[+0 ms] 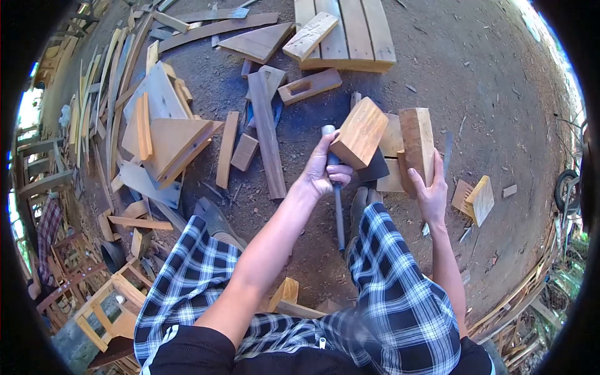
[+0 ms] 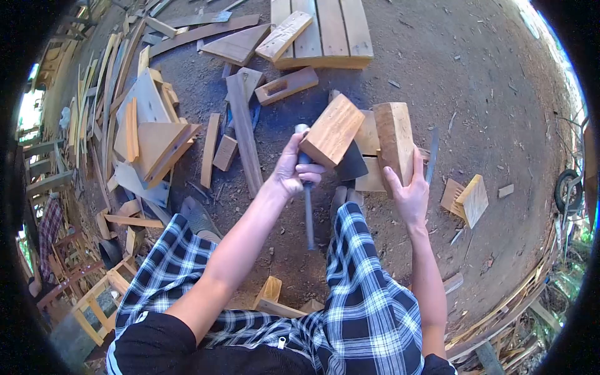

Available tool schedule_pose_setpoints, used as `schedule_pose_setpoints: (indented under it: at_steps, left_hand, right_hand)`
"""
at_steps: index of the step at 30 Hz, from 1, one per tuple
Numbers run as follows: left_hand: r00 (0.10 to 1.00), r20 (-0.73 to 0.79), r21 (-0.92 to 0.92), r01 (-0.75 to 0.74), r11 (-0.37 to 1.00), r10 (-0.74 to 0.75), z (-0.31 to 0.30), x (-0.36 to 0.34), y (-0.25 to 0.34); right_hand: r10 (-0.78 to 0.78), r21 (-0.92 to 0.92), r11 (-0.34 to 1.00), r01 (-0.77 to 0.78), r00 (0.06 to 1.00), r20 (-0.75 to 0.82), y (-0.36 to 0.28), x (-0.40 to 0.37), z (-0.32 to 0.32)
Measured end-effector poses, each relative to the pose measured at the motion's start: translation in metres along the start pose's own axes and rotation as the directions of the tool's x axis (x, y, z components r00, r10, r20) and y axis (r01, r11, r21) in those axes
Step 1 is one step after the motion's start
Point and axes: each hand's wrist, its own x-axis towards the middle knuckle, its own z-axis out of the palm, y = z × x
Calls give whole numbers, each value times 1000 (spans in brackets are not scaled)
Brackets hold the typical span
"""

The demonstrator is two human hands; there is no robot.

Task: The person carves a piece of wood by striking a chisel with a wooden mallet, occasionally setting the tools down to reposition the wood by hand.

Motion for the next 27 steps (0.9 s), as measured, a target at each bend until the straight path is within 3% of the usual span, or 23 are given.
schedule_pose_setpoints:
  at_steps: [2,4,6,7,8,9,10,11,12,14,15,16,18,20,22,23,24,25,26,27]
  left_hand:
    - [998,-62,147,-16,989,26,16,-10,-2]
    - [996,-47,211,-62,976,74,19,-10,-2]
    - [924,-274,459,-116,881,265,21,-8,0]
    - [902,-292,527,-126,841,318,24,-10,1]
    - [906,-280,530,-130,838,318,25,-10,2]
    - [844,-176,804,-173,568,506,38,-19,-4]
    - [772,-17,961,-162,222,635,41,-28,-9]
    - [641,218,975,-178,-133,736,24,-26,-4]
    - [642,213,976,-173,-132,736,23,-28,-3]
    - [419,466,799,179,-574,779,24,-35,2]
    - [467,313,815,314,-487,827,25,-36,8]
    - [458,318,816,313,-485,830,20,-38,12]
    - [347,512,719,328,-613,786,8,-34,18]
    - [388,511,743,250,-621,767,32,-37,3]
    - [511,494,788,79,-611,703,36,-30,-7]
    - [569,503,804,-32,-593,650,38,-24,-13]
    - [629,451,833,-42,-552,633,47,-19,-23]
    - [665,429,842,-49,-538,611,53,-11,-34]
    - [700,407,849,-53,-525,587,57,-4,-43]
    - [719,391,866,-76,-494,575,59,0,-49]
  right_hand:
    - [-54,-65,996,53,998,-15,5,-3,1]
    - [-11,-18,1000,11,999,33,-3,-5,-2]
    - [-4,-11,1000,5,999,41,-7,-3,-1]
    - [-122,-71,990,121,993,-5,-2,0,2]
    - [-128,-75,989,127,992,-14,-1,5,1]
    - [-104,-102,990,102,995,-9,0,3,0]
    - [-71,-128,989,72,997,8,3,-3,1]
    - [-50,-97,994,50,999,10,1,-3,1]
    - [-46,-96,994,47,999,13,-1,-4,0]
    - [-28,-27,999,29,999,31,-8,-2,0]
    - [-42,-23,999,42,999,35,-8,-1,2]
    - [-74,-49,996,76,997,27,-4,-2,2]
    - [-103,-84,991,103,995,12,-5,1,1]
    - [-19,32,999,18,999,34,-15,-5,2]
    - [-80,55,995,80,997,11,-21,-3,4]
    - [57,315,944,-101,988,145,-39,-4,-3]
    - [150,519,801,-299,939,309,-51,-4,-9]
    - [95,671,655,-348,918,384,-53,-2,-10]
    - [87,668,658,-346,917,389,-62,-2,-10]
    - [3,774,581,-251,952,306,-79,-1,-10]
